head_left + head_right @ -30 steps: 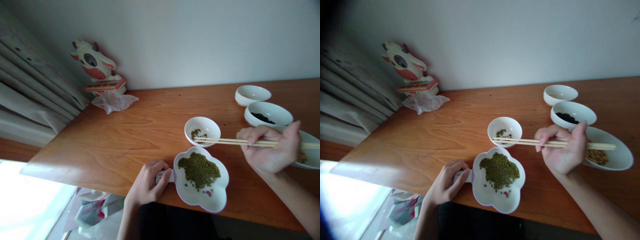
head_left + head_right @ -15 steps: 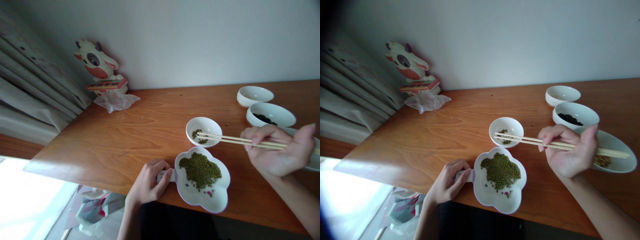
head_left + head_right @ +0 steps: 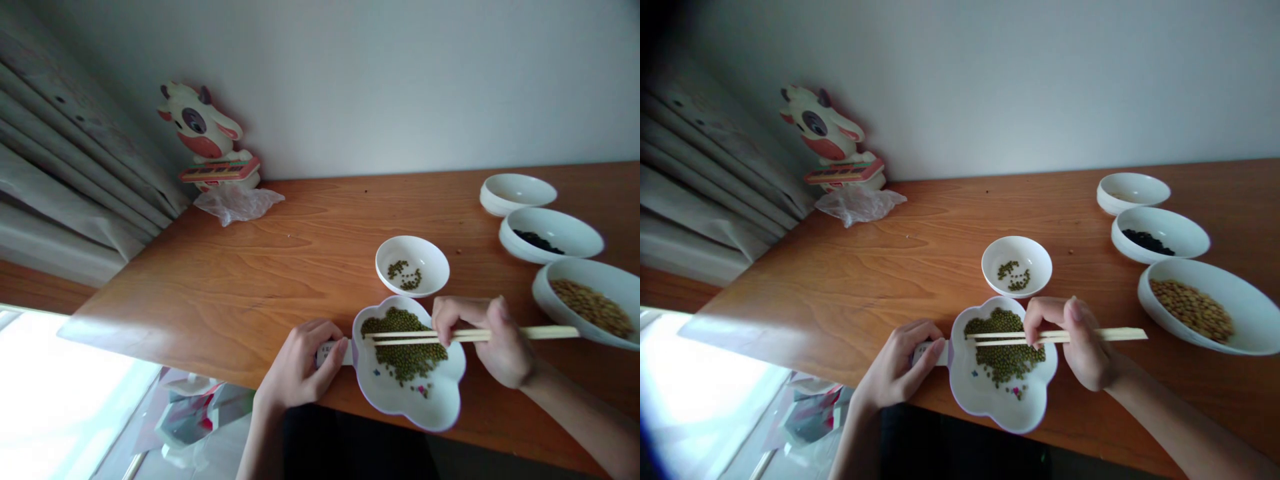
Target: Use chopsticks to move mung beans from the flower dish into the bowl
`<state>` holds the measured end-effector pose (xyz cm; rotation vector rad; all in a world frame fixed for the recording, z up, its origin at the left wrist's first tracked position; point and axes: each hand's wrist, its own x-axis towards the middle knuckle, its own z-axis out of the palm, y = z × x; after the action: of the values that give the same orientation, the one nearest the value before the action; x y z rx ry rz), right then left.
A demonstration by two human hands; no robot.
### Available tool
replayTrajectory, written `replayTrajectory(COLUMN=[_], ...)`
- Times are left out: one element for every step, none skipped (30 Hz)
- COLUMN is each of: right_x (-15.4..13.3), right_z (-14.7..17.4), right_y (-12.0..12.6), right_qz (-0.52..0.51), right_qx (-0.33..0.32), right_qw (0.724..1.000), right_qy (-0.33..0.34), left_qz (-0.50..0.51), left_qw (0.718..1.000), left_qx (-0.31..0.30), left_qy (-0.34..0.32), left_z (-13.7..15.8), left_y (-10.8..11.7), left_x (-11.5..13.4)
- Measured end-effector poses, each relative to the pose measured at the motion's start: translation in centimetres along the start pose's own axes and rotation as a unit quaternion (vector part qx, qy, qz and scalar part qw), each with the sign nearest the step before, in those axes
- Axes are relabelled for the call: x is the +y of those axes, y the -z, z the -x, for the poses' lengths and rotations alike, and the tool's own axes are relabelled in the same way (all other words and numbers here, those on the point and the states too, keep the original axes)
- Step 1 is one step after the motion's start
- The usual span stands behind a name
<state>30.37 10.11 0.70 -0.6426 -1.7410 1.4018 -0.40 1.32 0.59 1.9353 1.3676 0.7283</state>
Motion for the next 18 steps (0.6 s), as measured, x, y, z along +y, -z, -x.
replayTrajectory(right_x=[0.17, 0.31, 0.42, 0.5, 0.55, 0.57, 0.58, 0.56, 0.54, 0.51, 0.47, 0.43, 0.39, 0.36, 0.34, 0.33, 0.33, 0.34], right_z=[0.04, 0.07, 0.09, 0.11, 0.12, 0.12, 0.12, 0.12, 0.11, 0.09, 0.07, 0.06, 0.04, 0.02, 0.01, 0.01, 0.01, 0.01], right_y=[0.01, 0.03, 0.07, 0.1, 0.12, 0.13, 0.14, 0.13, 0.11, 0.09, 0.06, 0.04, 0.01, 0.0, -0.02, -0.02, -0.02, -0.02], right_qz=[0.004, 0.008, 0.011, 0.014, 0.016, 0.017, 0.018, 0.019, 0.019, 0.019, 0.019, 0.019, 0.019, 0.019, 0.019, 0.018, 0.017, 0.016], right_qx=[-0.005, -0.008, -0.011, -0.013, -0.014, -0.015, -0.016, -0.016, -0.016, -0.016, -0.016, -0.016, -0.014, -0.013, -0.013, -0.012, -0.012, -0.012], right_qw=[1.0, 1.0, 1.0, 1.0, 1.0, 1.0, 1.0, 1.0, 1.0, 1.0, 1.0, 1.0, 1.0, 1.0, 1.0, 1.0, 1.0, 1.0], right_qy=[0.0, -0.001, -0.001, 0.0, 0.001, 0.002, 0.004, 0.005, 0.007, 0.009, 0.011, 0.012, 0.013, 0.013, 0.012, 0.012, 0.012, 0.012], left_qz=[0.0, 0.0, 0.001, 0.001, 0.001, 0.001, 0.001, 0.001, 0.0, 0.0, 0.0, 0.0, 0.001, 0.002, 0.003, 0.004, 0.005, 0.006], left_qw=[1.0, 1.0, 1.0, 1.0, 1.0, 1.0, 1.0, 1.0, 1.0, 1.0, 1.0, 1.0, 1.0, 1.0, 1.0, 1.0, 1.0, 1.0], left_qx=[0.0, 0.0, 0.0, 0.0, 0.001, 0.001, 0.002, 0.003, 0.004, 0.005, 0.006, 0.007, 0.007, 0.007, 0.006, 0.006, 0.005, 0.004], left_qy=[0.0, 0.001, 0.002, 0.003, 0.004, 0.005, 0.004, 0.003, 0.001, -0.001, -0.002, -0.003, -0.003, -0.002, -0.001, 0.0, 0.001, 0.003], left_z=[0.0, 0.01, 0.01, 0.02, 0.03, 0.04, 0.05, 0.05, 0.06, 0.05, 0.05, 0.05, 0.05, 0.05, 0.06, 0.07, 0.08, 0.09], left_y=[-0.01, -0.02, -0.04, -0.05, -0.07, -0.08, -0.08, -0.09, -0.09, -0.08, -0.07, -0.07, -0.06, -0.05, -0.05, -0.05, -0.04, -0.04], left_x=[0.0, 0.0, 0.0, -0.01, -0.02, -0.03, -0.05, -0.06, -0.08, -0.09, -0.1, -0.11, -0.12, -0.12, -0.12, -0.12, -0.12, -0.11])
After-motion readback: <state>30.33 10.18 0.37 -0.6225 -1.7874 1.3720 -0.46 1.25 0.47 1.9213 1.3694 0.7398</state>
